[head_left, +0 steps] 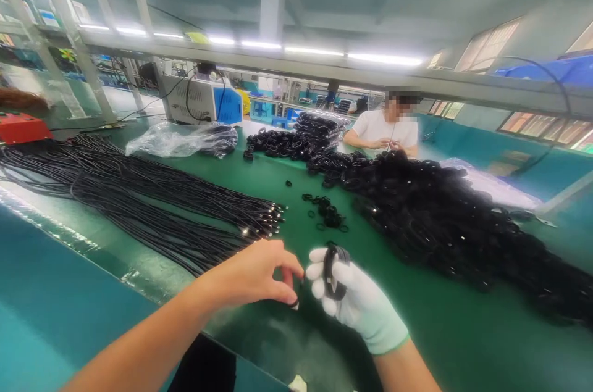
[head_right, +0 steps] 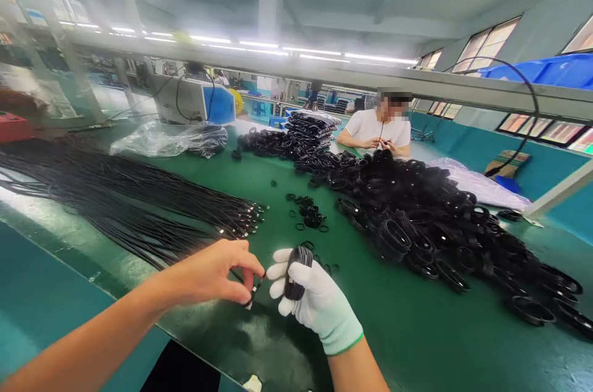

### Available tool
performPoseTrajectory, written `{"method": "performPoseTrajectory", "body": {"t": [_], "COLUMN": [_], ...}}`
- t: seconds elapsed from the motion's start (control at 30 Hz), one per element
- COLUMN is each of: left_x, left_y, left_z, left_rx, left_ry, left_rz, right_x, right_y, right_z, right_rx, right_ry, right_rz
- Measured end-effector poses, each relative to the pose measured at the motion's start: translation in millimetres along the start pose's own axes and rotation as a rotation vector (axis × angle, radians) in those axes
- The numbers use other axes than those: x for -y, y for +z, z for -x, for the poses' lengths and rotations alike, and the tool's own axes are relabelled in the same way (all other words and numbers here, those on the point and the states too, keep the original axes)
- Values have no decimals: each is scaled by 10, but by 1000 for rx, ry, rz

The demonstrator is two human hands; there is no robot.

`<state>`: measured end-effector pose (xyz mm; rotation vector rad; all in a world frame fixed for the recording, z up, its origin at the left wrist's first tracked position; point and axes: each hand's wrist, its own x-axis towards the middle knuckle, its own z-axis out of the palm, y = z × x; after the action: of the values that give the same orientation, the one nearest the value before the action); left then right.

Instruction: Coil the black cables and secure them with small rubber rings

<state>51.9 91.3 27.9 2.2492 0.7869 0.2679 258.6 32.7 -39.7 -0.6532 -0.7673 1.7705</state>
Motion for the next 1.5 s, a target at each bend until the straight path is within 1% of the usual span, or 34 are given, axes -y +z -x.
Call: {"method": "performPoseTrajectory", "body": {"t": [0.07, 0.13, 0.2, 0.3, 0.37, 0.4, 0.43, 0.5, 0.57, 0.6, 0.67, 0.7, 0.73, 0.77, 0.8, 0.83, 0.9, 0.93, 0.97, 1.0, 1.07, 1.13, 1.2, 1.23, 1.27, 1.3, 1.33, 1.37, 1.43, 1.5], "left_x": [63, 112, 134, 100, 31, -10, -50, -101, -88, -57, 34, 81, 122, 153, 172, 179, 160, 137, 110, 80, 20, -32, -72, -90, -108, -126, -144, -163, -188, -178], "left_y": [27, 57, 86, 138, 180, 201, 217, 222, 179, 142, 68, 46, 40, 54, 84, 126, 211, 239, 252, 250, 217, 184, 177, 183, 193, 204, 214, 223, 228, 210], "left_z": [-27, -55, -72, -70, -61, -61, -67, -101, -163, -199, -269, -296, -316, -326, -326, -318, -283, -262, -242, -227, -212, -214, -218, -217, -213, -208, -203, -200, -207, -227], "left_rx": [-51, -84, -87, -65, -46, -37, -26, 1, 60, 119, 233, 256, 247, 212, 170, 142, 155, 174, 178, 153, 35, -86, -154, -197, -257, -320, -367, -385, -351, -321], "left_ry": [2, 18, 36, 46, 25, 4, -24, -88, -132, -139, -127, -117, -107, -103, -107, -118, -148, -172, -198, -219, -242, -229, -188, -160, -121, -76, -27, 28, 110, 113], "left_rz": [40, 89, 135, 146, 90, 40, -23, -163, -257, -254, -140, -56, 16, 61, 74, 66, 79, 137, 237, 371, 662, 891, 1017, 1028, 991, 902, 771, 615, 320, 153], "right_x": [15, 12, -8, -69, -126, -157, -188, -234, -247, -238, -195, -164, -130, -96, -65, -41, -16, -18, -29, -48, -98, -142, -160, -158, -153, -147, -143, -144, -161, -187], "right_y": [11, 62, 135, 222, 243, 242, 238, 229, 235, 246, 279, 297, 311, 319, 318, 308, 264, 235, 206, 179, 147, 146, 162, 169, 174, 175, 172, 165, 148, 136], "right_z": [-1, -10, -31, -81, -112, -122, -126, -118, -100, -93, -82, -76, -67, -54, -36, -15, 29, 46, 55, 57, 40, 8, -19, -27, -32, -34, -35, -35, -36, -38], "right_rx": [-28, 0, 13, -30, -81, -113, -146, -187, -202, -208, -257, -298, -329, -335, -298, -224, -28, 54, 112, 158, 225, 259, 249, 236, 223, 213, 208, 215, 253, 247], "right_ry": [42, 63, 90, 157, 205, 198, 157, 10, -105, -123, -127, -150, -183, -208, -202, -162, -50, -17, -20, -47, -107, -136, -162, -173, -173, -160, -135, -99, -18, 21], "right_rz": [40, 139, 274, 480, 611, 669, 723, 828, 934, 987, 1088, 1126, 1144, 1125, 1059, 950, 663, 530, 423, 343, 231, 164, 140, 135, 136, 139, 143, 143, 123, 69]}}
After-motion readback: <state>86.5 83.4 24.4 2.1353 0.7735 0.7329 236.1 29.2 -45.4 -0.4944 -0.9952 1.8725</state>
